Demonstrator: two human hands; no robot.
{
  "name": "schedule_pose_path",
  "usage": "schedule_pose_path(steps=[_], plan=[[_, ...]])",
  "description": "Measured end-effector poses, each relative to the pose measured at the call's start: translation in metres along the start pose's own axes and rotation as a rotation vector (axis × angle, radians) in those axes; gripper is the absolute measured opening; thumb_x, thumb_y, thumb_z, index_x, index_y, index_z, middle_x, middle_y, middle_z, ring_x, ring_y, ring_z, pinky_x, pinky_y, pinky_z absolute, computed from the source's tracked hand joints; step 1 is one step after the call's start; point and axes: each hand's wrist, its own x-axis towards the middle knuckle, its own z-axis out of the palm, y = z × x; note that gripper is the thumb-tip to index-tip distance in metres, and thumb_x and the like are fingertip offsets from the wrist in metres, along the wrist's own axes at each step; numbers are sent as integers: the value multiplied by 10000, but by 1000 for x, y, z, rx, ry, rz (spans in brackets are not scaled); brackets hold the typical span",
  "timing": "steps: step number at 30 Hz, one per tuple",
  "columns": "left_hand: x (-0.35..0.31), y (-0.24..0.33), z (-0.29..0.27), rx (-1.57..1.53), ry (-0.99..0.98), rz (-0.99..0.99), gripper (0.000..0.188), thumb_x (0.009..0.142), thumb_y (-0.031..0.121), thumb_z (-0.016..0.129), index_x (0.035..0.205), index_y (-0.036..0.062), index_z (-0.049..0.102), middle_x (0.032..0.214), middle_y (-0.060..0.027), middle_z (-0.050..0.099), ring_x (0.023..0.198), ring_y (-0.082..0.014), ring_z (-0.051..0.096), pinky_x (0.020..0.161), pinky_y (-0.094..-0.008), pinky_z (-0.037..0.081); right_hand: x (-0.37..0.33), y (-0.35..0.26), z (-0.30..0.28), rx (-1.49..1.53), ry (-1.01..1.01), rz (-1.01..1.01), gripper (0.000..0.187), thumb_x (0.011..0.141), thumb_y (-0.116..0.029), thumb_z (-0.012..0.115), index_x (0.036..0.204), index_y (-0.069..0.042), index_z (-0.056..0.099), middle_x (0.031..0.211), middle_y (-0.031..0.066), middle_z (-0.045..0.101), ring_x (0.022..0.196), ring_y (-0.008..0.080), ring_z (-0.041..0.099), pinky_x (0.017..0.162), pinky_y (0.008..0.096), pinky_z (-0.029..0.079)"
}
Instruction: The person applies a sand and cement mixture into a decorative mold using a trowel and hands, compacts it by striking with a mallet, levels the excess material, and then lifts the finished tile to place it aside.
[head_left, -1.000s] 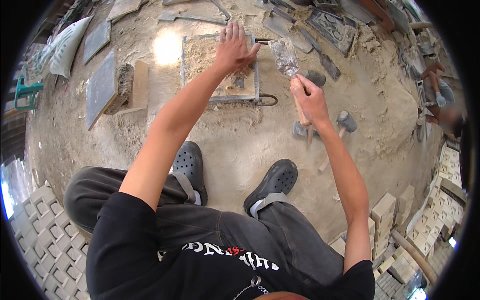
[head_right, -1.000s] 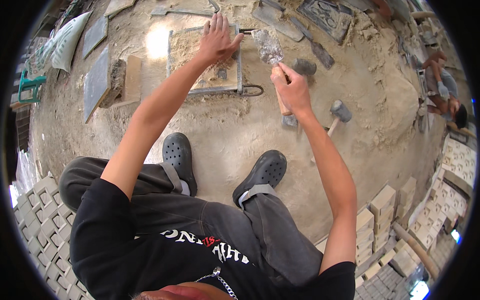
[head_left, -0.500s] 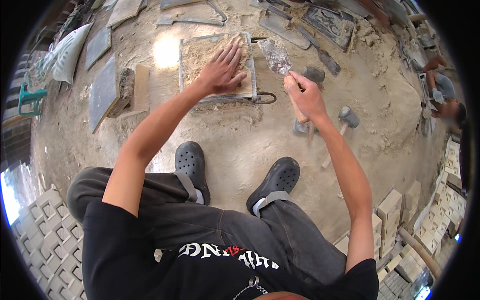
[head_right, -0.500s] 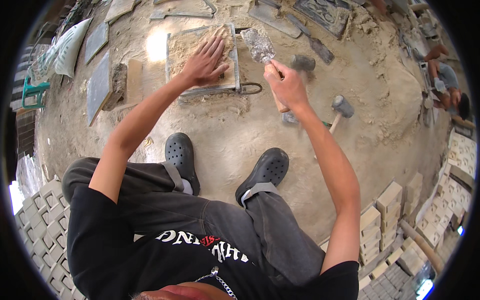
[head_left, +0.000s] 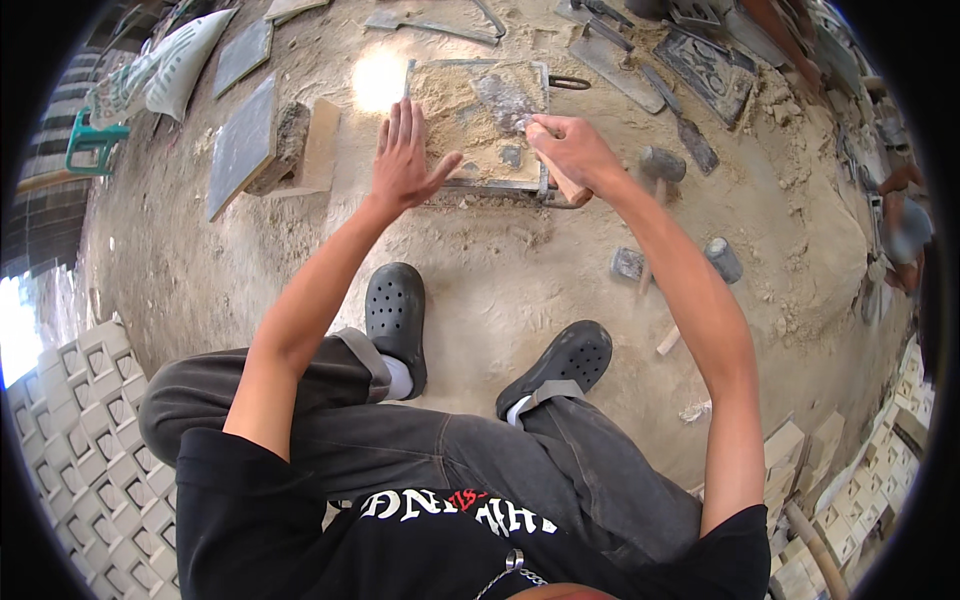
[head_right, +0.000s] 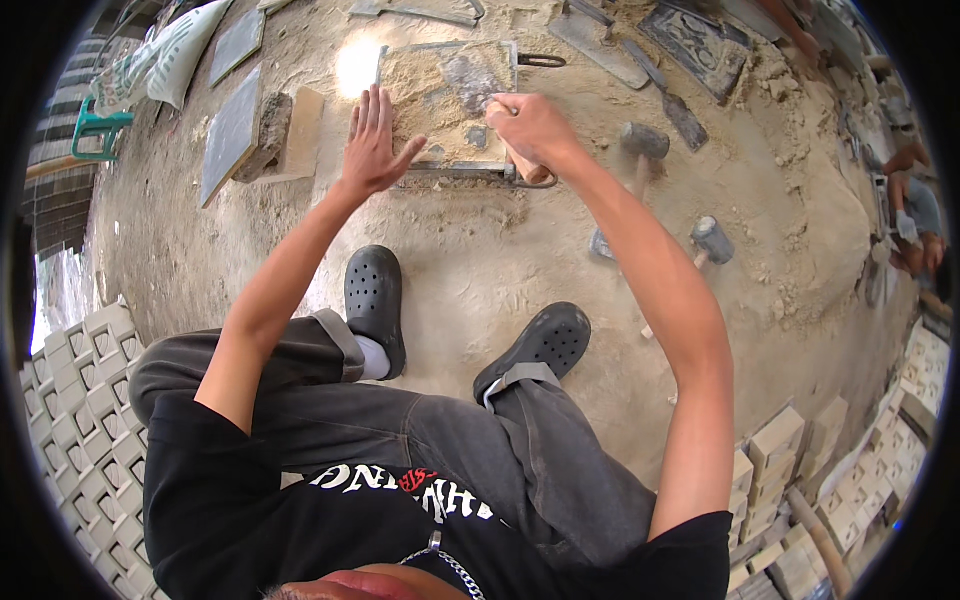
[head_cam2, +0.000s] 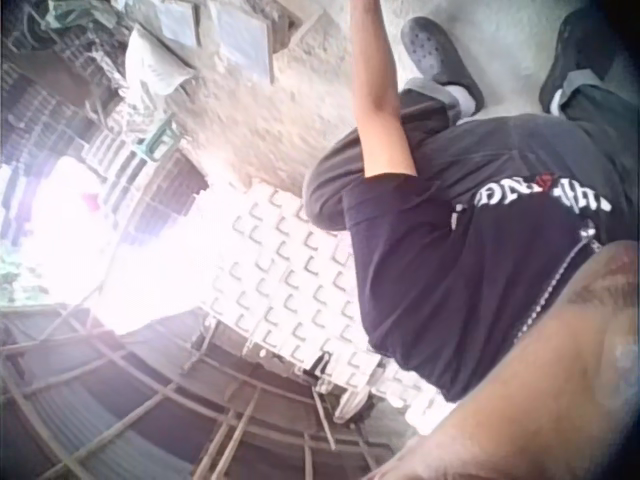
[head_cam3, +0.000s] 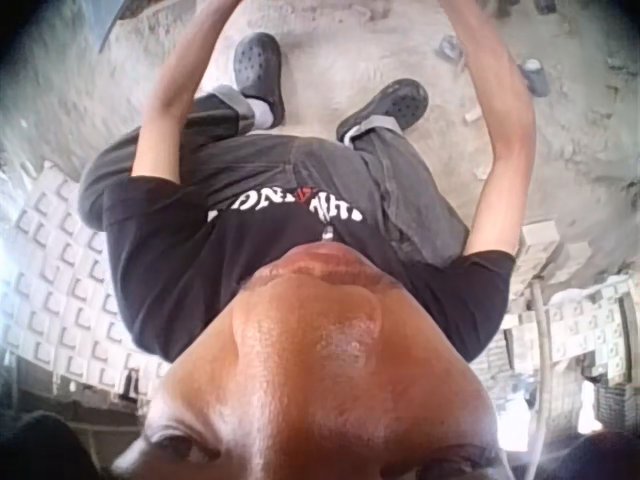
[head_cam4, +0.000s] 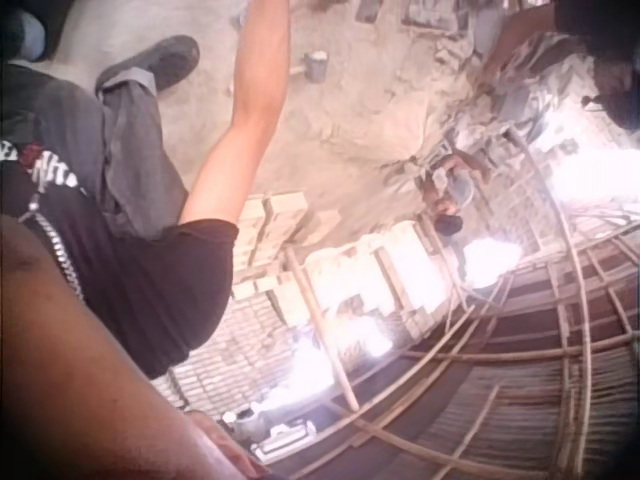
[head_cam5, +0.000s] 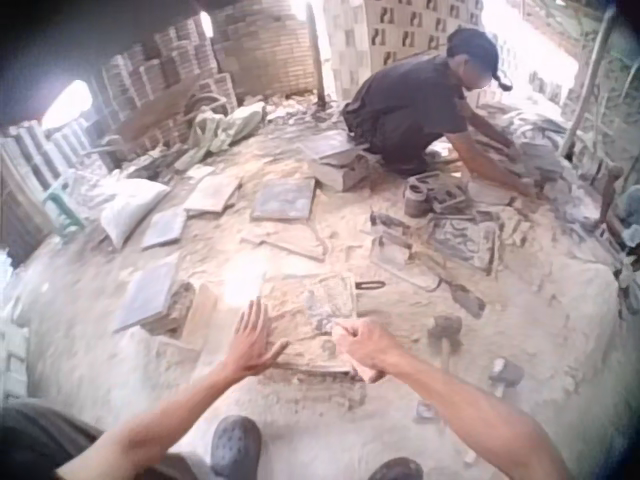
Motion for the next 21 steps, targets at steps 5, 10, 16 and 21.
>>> schedule_pose_path(steps=[5, 10, 16, 21], plan=[[54, -32, 9, -209, -54, -19, 830, 1015, 523, 274, 1551, -81, 83, 1645, -246, 36, 1538, -345, 26, 1247, -454, 39, -4, -16, 7, -3, -81, 17, 515, 945, -315, 580, 1401, -76, 568, 870, 107, 701, 547, 165, 651, 515, 315, 539], [75, -13, 13, 30, -177, 231, 837, 1022, 557, 219, 1551, -78, 92, 1647, -227, 71, 1538, -330, 56, 1256, -419, 43, -6, -2, -22, 41, 62, 46, 539, 968, -338, 595, 1429, -66, 533, 900, 112, 667, 521, 129, 585, 444, 282, 492], [52, 4, 17, 72, -172, 39, 863, 1022, 596, 182, 1550, -82, 101, 1641, -239, 98, 1535, -345, 65, 1255, -408, 58, 8, 8, -13, -47, 83, -31, 517, 954, -337, 548, 1409, -90, 560, 830, 96, 700, 607, 173, 680, 557, 330, 536], [-4, 12, 1, -58, -89, -91, 864, 1015, 584, 316, 1518, -110, 209, 1605, -286, 192, 1520, -387, 137, 1240, -455, 125, 24, -10, 21, -104, 28, -81, 486, 932, -340, 552, 1363, -124, 617, 885, 119, 728, 659, 218, 710, 621, 347, 550]])
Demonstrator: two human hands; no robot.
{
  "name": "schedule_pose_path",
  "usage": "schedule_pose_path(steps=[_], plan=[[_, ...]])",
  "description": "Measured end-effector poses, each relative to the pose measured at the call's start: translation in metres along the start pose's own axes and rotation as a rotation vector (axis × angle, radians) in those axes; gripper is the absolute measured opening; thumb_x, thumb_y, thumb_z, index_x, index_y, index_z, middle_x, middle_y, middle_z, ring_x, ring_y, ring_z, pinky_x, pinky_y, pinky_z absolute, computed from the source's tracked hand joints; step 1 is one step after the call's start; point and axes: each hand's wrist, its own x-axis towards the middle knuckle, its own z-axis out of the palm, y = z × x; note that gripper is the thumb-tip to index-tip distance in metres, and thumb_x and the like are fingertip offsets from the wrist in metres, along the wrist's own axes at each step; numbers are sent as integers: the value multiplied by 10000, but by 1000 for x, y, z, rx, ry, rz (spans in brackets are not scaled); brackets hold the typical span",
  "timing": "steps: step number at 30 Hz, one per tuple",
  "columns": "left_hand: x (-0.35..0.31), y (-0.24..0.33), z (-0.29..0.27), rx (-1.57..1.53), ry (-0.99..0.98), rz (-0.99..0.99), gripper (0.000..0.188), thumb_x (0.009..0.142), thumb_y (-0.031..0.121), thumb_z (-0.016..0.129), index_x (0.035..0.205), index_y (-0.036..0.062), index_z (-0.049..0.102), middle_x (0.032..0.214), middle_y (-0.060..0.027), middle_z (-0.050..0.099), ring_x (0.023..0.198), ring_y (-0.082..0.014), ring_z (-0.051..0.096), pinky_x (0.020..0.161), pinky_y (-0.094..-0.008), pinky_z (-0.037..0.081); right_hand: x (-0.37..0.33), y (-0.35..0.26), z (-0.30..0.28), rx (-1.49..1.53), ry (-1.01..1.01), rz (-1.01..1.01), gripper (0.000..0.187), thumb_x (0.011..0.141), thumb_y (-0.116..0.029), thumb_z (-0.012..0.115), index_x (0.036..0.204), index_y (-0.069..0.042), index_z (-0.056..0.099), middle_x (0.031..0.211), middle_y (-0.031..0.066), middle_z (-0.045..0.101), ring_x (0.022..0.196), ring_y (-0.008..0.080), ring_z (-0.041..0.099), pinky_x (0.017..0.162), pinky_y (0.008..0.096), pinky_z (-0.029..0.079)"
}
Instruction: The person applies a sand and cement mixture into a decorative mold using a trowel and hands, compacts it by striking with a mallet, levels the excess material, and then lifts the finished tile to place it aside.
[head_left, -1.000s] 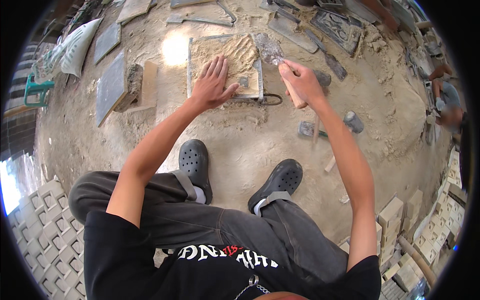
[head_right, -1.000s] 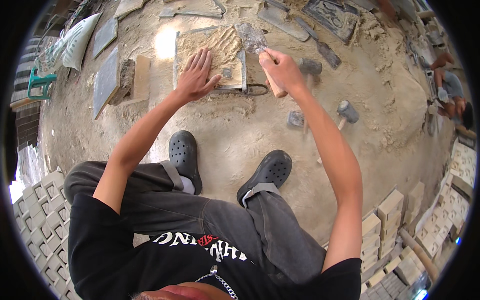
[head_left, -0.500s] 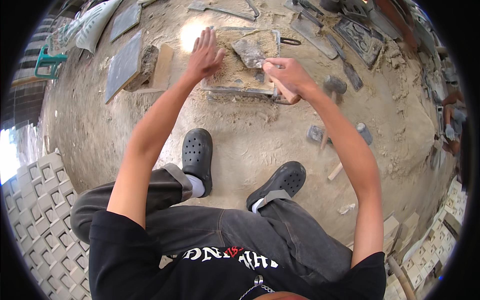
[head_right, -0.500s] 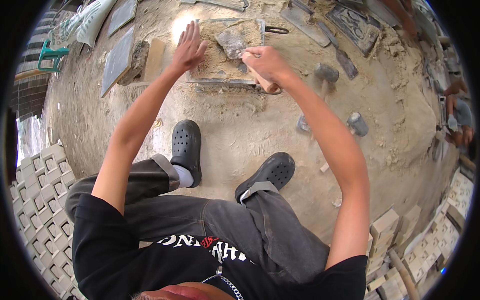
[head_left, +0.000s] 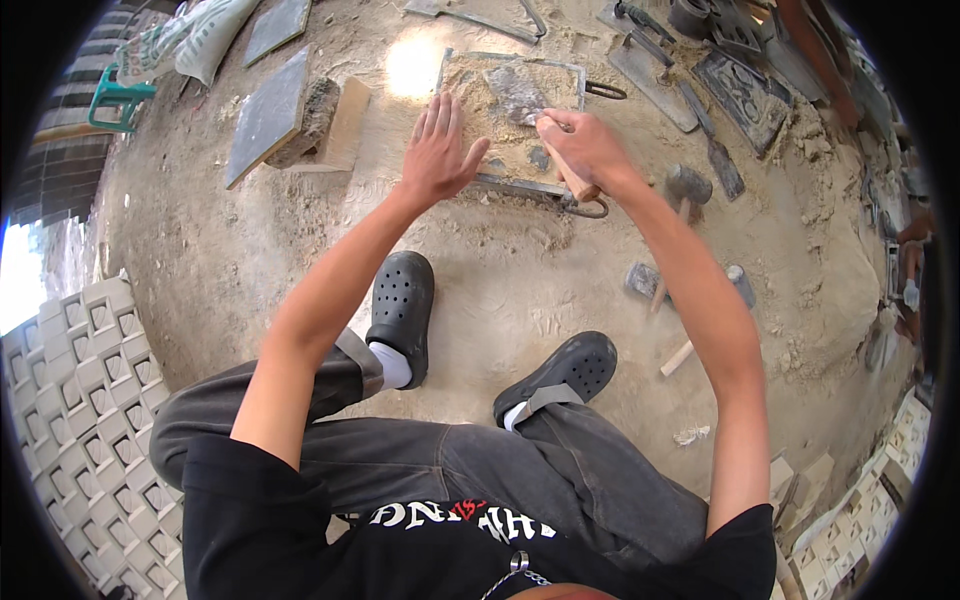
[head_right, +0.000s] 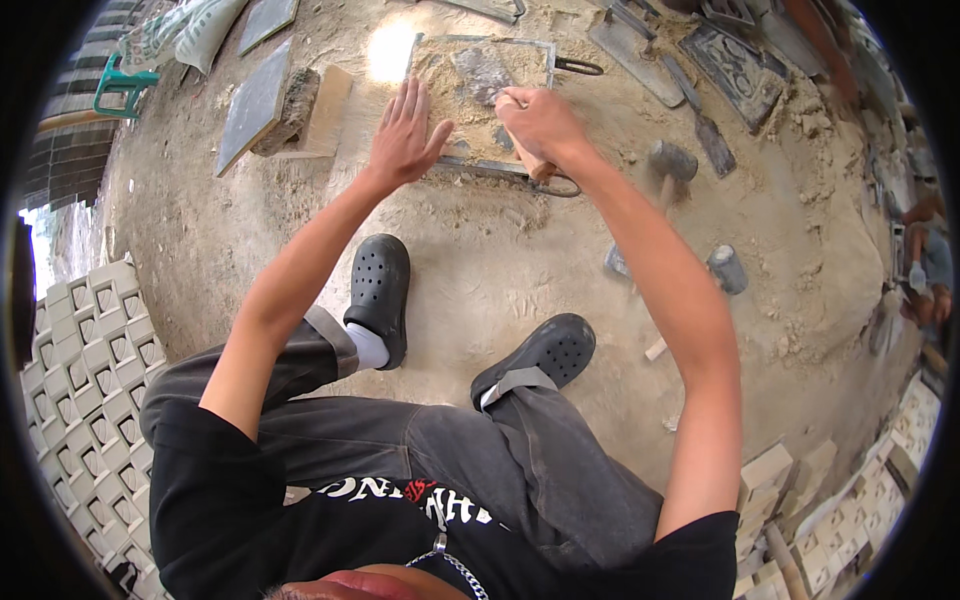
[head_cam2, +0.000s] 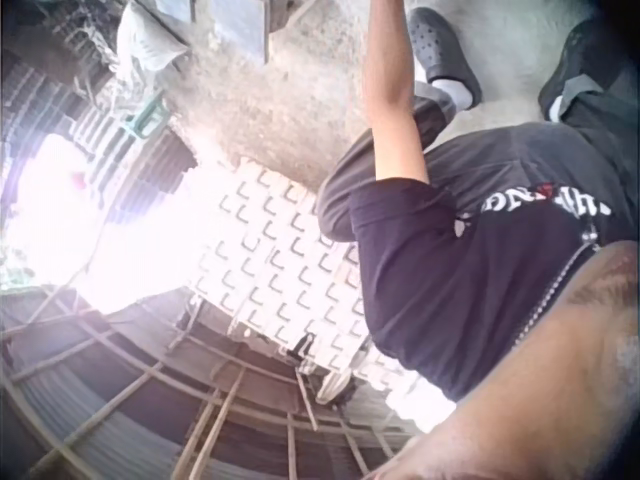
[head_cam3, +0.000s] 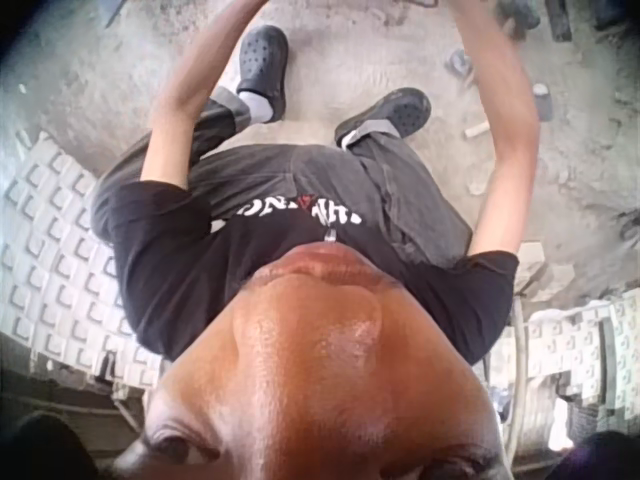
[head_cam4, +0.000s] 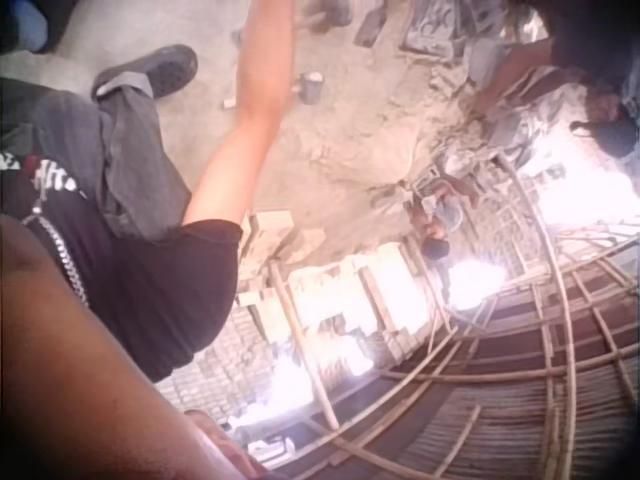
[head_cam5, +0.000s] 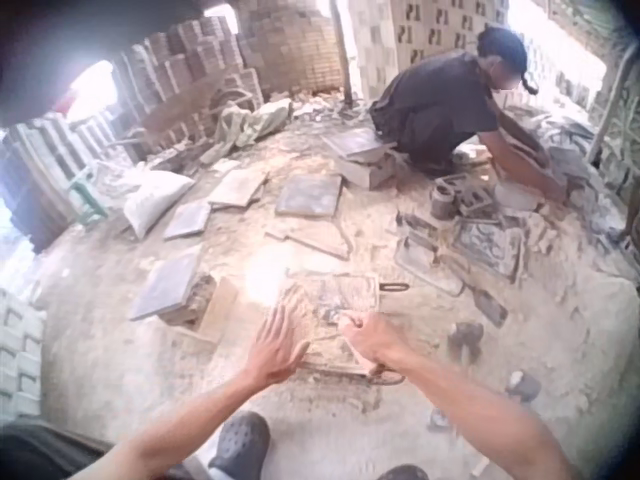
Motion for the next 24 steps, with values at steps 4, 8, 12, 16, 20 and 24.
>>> schedule_pose_path(steps=[4, 8, 12, 16, 20, 24], plan=[[-20, 7, -1, -39, 69, -17, 832, 1015, 539, 382, 1511, -113, 235, 1600, -296, 199, 1517, -399, 142, 1231, -483, 126, 24, -29, 11, 71, -113, 23, 323, 921, -310, 530, 1066, -91, 717, 799, 106, 706, 626, 203, 675, 654, 371, 541], [-7, 9, 10, -90, 223, -21, 800, 1009, 488, 437, 1513, -103, 245, 1594, -320, 185, 1515, -409, 138, 1227, -493, 134, 19, -38, 3, -112, -136, -48, 538, 969, -389, 548, 1386, -49, 569, 776, 101, 690, 562, 159, 641, 560, 324, 527], [25, -22, 7, 102, 223, -32, 772, 1006, 475, 473, 1479, -115, 317, 1542, -348, 289, 1490, -430, 203, 1214, -507, 168, -21, -15, -23, 4, -48, -121, 373, 950, -326, 500, 1131, -52, 678, 783, 125, 691, 631, 206, 662, 667, 376, 537], [80, -16, 13, 37, 112, 74, 796, 1001, 561, 445, 1578, 58, 225, 1642, -239, 123, 1530, -389, 82, 1227, -497, 117, -65, 60, -92, 254, 213, 36, 476, 974, -383, 525, 1308, -49, 583, 919, 119, 686, 633, 178, 660, 592, 354, 544], [121, 27, 6, 83, 17, 126, 794, 1004, 560, 437, 1585, 69, 206, 1640, -238, 133, 1529, -383, 96, 1229, -494, 98, -124, 157, -168, 420, 531, 342, 534, 967, -387, 574, 1358, -28, 515, 982, 151, 654, 647, 209, 668, 496, 346, 541], [137, 39, 23, 8, -52, 138, 793, 1004, 564, 419, 1584, 68, 205, 1637, -239, 145, 1527, -380, 114, 1231, -490, 83, -173, 271, -221, 604, 818, 532, 308, 948, -295, 612, 1055, -8, 644, 814, 107, 648, 554, 188, 609, 473, 325, 519]])
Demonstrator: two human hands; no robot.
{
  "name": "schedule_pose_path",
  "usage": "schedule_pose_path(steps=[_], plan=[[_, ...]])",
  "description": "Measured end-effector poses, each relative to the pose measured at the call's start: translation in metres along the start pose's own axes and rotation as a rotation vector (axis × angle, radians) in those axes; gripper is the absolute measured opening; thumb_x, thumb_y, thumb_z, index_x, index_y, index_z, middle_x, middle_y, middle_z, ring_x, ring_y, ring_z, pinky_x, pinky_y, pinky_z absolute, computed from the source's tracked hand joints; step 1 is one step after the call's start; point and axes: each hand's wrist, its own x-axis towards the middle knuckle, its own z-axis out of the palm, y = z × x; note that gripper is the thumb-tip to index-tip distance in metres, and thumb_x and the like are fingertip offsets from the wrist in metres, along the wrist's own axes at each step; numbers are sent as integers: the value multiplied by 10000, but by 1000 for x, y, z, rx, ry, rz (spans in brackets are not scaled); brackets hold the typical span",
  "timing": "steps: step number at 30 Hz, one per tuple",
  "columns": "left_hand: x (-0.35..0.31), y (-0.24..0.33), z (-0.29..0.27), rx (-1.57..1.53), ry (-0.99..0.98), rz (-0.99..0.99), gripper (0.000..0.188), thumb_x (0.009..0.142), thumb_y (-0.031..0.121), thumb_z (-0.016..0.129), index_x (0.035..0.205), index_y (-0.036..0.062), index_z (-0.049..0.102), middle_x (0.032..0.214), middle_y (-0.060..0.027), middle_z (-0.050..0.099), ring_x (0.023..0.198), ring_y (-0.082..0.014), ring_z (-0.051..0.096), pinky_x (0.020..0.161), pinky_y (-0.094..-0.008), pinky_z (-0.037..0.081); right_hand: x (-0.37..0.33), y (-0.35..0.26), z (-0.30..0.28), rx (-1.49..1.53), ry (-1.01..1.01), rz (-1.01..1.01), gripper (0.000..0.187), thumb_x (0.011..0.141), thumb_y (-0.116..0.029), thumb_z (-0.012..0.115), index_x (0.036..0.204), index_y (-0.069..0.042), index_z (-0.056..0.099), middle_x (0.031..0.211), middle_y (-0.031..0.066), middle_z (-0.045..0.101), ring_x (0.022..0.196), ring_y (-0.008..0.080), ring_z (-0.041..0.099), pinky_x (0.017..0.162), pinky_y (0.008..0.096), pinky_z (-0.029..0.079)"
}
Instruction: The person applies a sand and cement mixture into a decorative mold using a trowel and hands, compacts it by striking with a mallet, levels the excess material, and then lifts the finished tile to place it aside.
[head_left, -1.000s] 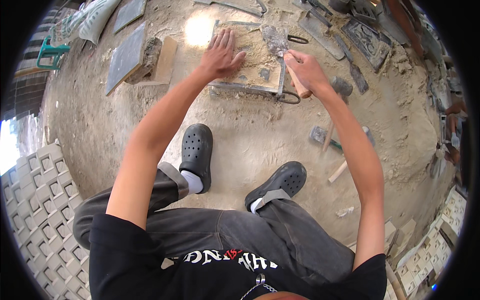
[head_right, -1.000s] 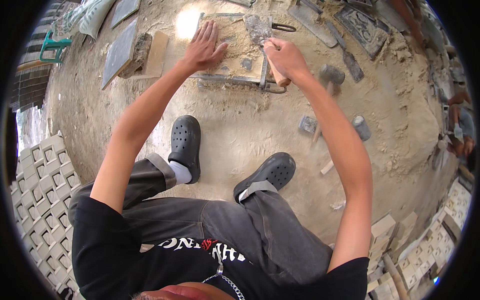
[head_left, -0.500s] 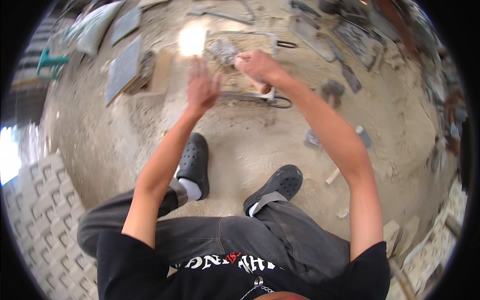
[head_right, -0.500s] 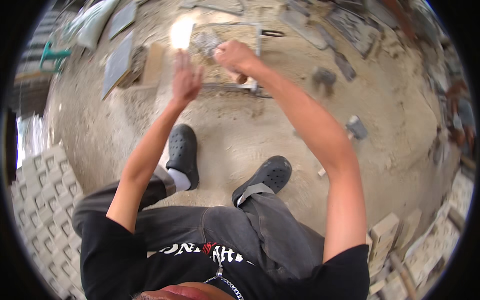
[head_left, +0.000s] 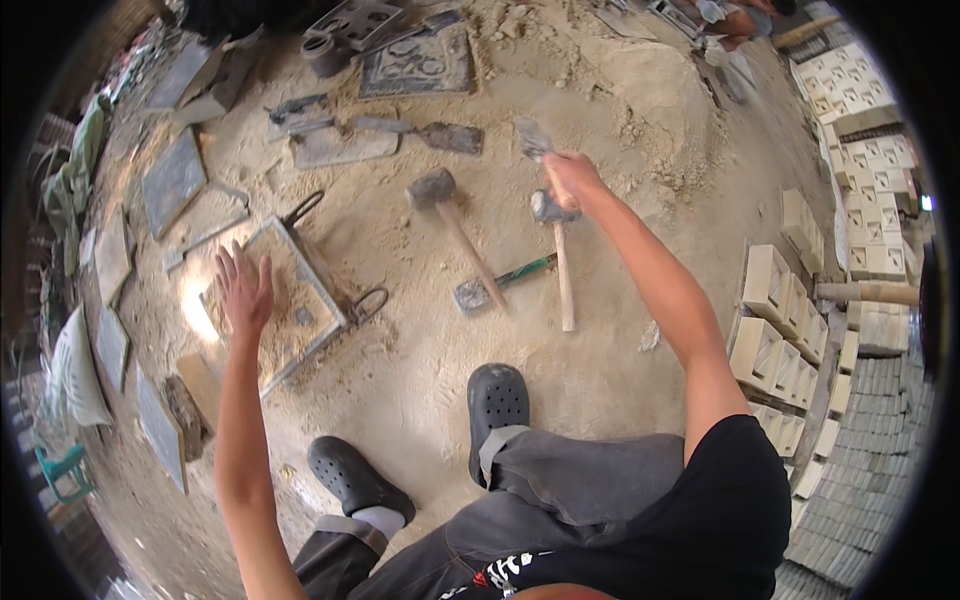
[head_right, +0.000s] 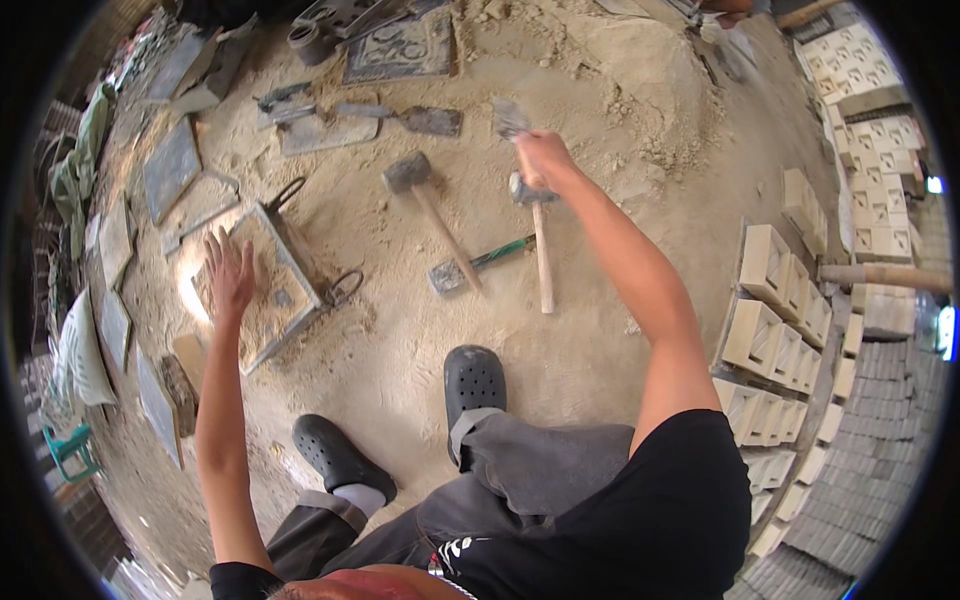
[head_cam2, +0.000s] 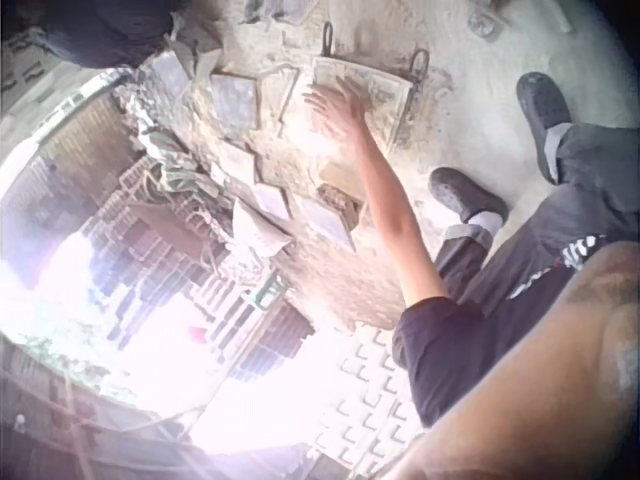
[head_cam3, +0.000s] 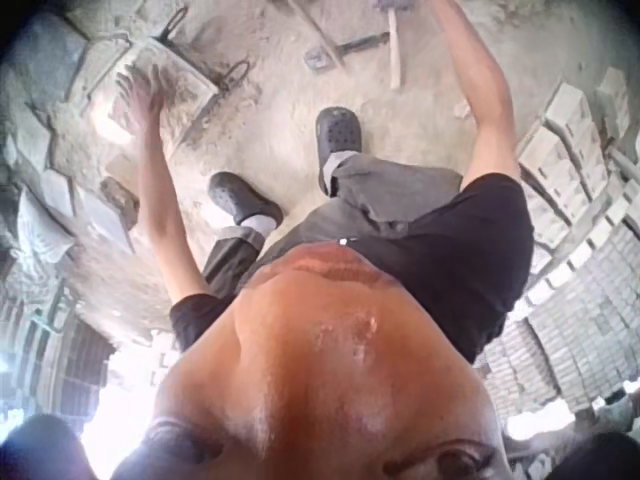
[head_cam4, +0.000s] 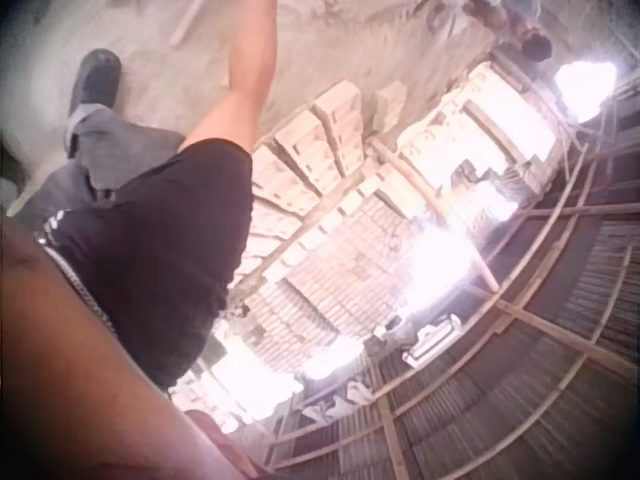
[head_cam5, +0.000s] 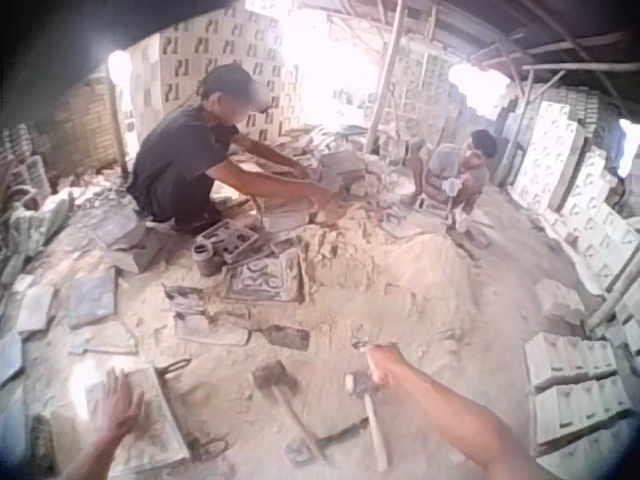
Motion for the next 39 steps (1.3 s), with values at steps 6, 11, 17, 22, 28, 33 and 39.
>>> schedule_pose_path(steps=[6, 11, 17, 22, 28, 33, 39], plan=[[-4, 21, 12, 68, -23, -5, 770, 1017, 525, 388, 1576, 27, 208, 1636, -233, 163, 1531, -356, 121, 1233, -472, 71, 88, 69, -120, 115, 273, 234, 229, 909, -204, 617, 903, 23, 644, 734, 120, 640, 524, 226, 616, 421, 373, 501], [-8, 23, 0, 81, -53, -36, 765, 1018, 508, 393, 1574, 17, 206, 1638, -228, 163, 1533, -350, 117, 1234, -472, 69, 130, 76, -134, 171, 331, 227, 206, 900, -173, 605, 875, 28, 639, 719, 132, 636, 533, 256, 633, 439, 394, 517], [-1, 37, 6, 76, -78, -22, 772, 1013, 496, 396, 1574, 4, 196, 1639, -226, 163, 1535, -350, 110, 1235, -471, 57, 212, 118, -200, 159, 516, 153, 212, 881, -202, 617, 862, 7, 648, 709, 125, 622, 548, 252, 635, 466, 418, 515], [-8, 33, -15, 128, -108, -56, 775, 1014, 489, 381, 1573, -7, 180, 1644, -222, 147, 1539, -344, 88, 1236, -466, 43, 247, 96, -179, 36, 478, 200, 340, 850, -255, 634, 963, 64, 671, 908, 196, 684, 799, 298, 693, 672, 420, 544], [-17, 58, -1, -77, -122, 80, 771, 1014, 473, 399, 1570, -13, 178, 1648, -225, 117, 1541, -341, 75, 1240, -458, 36, 209, 139, -214, 81, 516, 82, 339, 876, -285, 658, 1067, -7, 697, 860, 150, 676, 682, 265, 664, 571, 394, 533], [-62, 66, -20, 0, -156, 111, 810, 995, 484, 445, 1564, -23, 172, 1640, -241, 128, 1539, -356, 76, 1240, -463, 32, 111, 120, -127, 184, 238, -14, 417, 893, -345, 677, 1186, -49, 703, 827, 94, 676, 569, 216, 652, 487, 356, 537], [-78, 108, -22, -66, -123, 269, 822, 969, 477, 501, 1552, -27, 215, 1630, -248, 166, 1532, -365, 114, 1234, -488, 53, 3, 67, -101, 146, 89, -141, 490, 947, -358, 655, 1341, -70, 609, 871, 70, 660, 521, 170, 607, 417, 312, 497]])
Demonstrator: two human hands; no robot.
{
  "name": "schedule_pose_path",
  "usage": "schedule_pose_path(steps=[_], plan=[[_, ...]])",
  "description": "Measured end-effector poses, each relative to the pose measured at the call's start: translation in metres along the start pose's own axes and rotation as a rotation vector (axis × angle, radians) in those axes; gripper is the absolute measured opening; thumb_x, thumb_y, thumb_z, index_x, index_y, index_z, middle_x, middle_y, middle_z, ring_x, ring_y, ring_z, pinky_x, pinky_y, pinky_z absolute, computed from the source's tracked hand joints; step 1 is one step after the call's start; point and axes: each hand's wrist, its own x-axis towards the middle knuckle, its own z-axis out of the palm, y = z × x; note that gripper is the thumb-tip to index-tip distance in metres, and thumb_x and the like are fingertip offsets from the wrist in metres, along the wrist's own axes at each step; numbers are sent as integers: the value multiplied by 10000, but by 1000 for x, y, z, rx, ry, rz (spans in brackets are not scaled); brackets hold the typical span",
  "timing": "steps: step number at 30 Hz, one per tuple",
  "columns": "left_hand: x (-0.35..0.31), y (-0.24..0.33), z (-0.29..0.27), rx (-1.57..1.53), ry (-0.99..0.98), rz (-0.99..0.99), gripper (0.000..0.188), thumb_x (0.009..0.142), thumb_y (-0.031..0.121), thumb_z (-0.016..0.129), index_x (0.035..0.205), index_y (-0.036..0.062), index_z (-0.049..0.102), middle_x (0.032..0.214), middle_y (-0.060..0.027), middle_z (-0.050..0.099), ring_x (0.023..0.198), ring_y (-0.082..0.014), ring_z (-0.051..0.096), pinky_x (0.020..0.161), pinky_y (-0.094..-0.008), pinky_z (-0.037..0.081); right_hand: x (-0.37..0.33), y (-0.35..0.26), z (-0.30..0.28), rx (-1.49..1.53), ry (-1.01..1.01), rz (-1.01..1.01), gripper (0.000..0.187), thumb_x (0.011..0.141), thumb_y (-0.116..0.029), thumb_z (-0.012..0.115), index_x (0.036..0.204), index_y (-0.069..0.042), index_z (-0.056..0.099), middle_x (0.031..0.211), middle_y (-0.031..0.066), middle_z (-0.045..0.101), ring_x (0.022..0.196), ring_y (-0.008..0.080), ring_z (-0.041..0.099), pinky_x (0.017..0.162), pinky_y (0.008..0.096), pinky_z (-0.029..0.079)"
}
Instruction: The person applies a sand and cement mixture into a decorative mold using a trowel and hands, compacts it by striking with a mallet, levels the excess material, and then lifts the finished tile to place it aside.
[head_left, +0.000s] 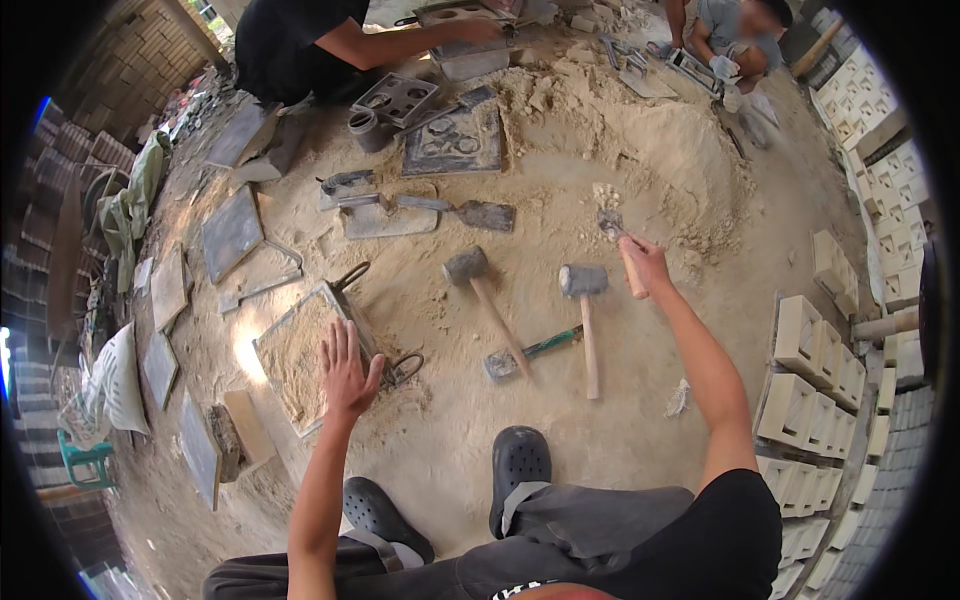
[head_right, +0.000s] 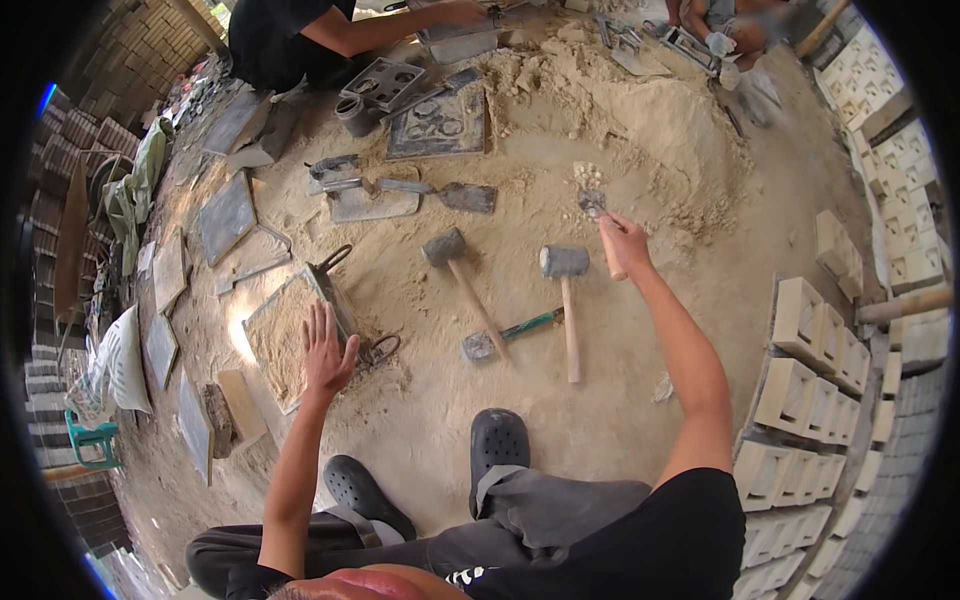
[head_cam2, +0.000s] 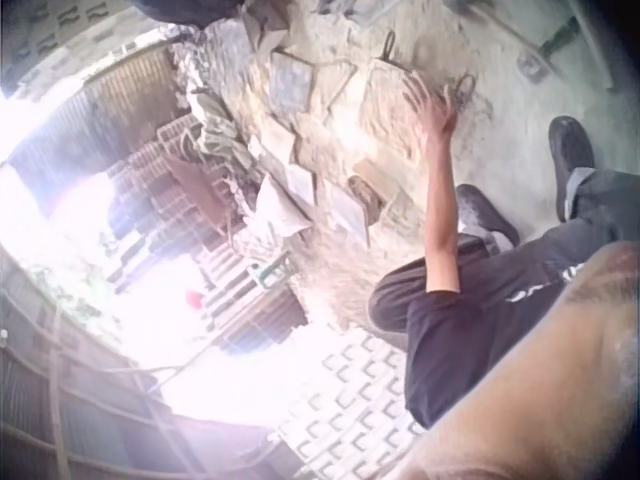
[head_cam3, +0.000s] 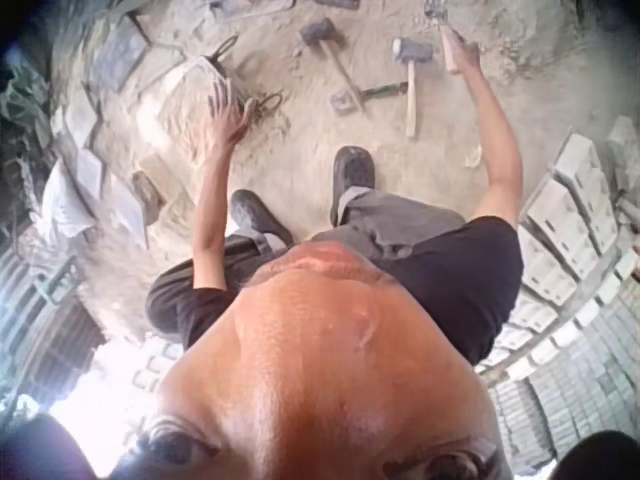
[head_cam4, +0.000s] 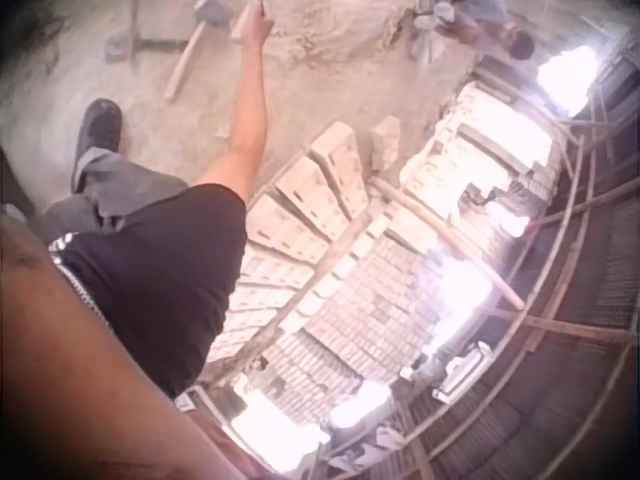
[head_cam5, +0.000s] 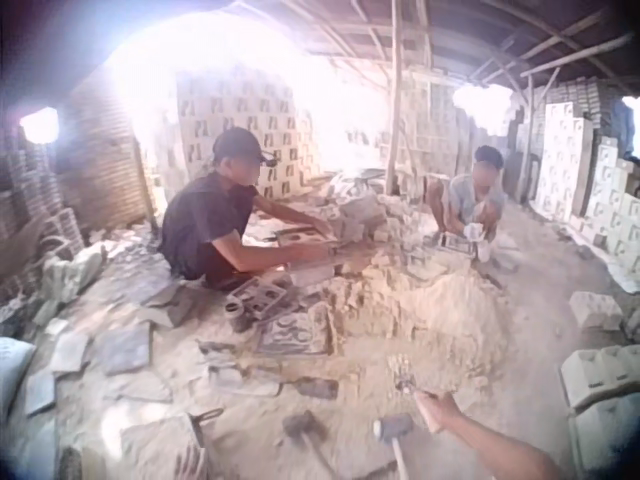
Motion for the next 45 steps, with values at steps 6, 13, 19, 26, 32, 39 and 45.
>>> schedule_pose_path(steps=[6, 13, 19, 26, 32, 39, 45], plan=[[-22, 24, 3, 35, -16, 153, 817, 972, 483, 507, 1543, -37, 241, 1626, -242, 185, 1527, -361, 138, 1233, -480, 102, -68, -57, 67, -37, -243, -110, 547, 967, -339, 637, 1404, -26, 536, 922, 84, 652, 520, 139, 586, 436, 279, 486], [-58, 18, 20, 31, 127, 125, 833, 977, 505, 507, 1523, -72, 256, 1612, -232, 231, 1519, -346, 179, 1230, -459, 145, -140, -109, 176, -178, -573, -186, 552, 961, -313, 640, 1422, -31, 527, 983, 86, 667, 558, 109, 580, 464, 275, 498], [-92, -6, 26, 4, 210, 26, 848, 975, 542, 507, 1529, -51, 262, 1617, -210, 234, 1524, -319, 172, 1242, -454, 118, -191, -114, 268, -348, -857, -350, 508, 930, -310, 669, 1366, -60, 598, 1001, 110, 702, 566, 119, 605, 471, 281, 501], [-127, -71, 28, 40, 474, -324, 1018, 918, 675, 496, 1541, -68, 187, 1627, -233, 183, 1535, -335, 115, 1241, -479, 46, -212, -103, 340, -664, -958, -1006, 467, 911, -310, 637, 1332, -108, 630, 1004, 129, 727, 745, 244, 697, 687, 378, 541], [-139, -89, 24, 37, 427, -408, 1076, 888, 723, 505, 1525, -92, 206, 1604, -250, 228, 1527, -344, 140, 1239, -487, 59, -230, -107, 362, -1046, -909, -1280, 406, 920, -275, 611, 1317, -192, 632, 947, 114, 666, 797, 320, 679, 716, 440, 560], [-108, -78, 11, 8, 386, -324, 1085, 895, 733, 479, 1515, -116, 210, 1594, -279, 226, 1521, -370, 145, 1241, -465, 97, -233, -117, 357, -1225, -742, -1414, 383, 924, -272, 619, 1307, -257, 629, 934, 57, 646, 750, 294, 677, 611, 416, 561], [-69, -64, 13, 26, 277, -254, 1118, 889, 778, 413, 1505, -134, 215, 1588, -296, 228, 1511, -390, 171, 1240, -458, 129, -208, -116, 334, -1099, -620, -1263, 415, 913, -268, 632, 1328, -259, 624, 1022, 45, 681, 822, 295, 695, 696, 406, 572]])
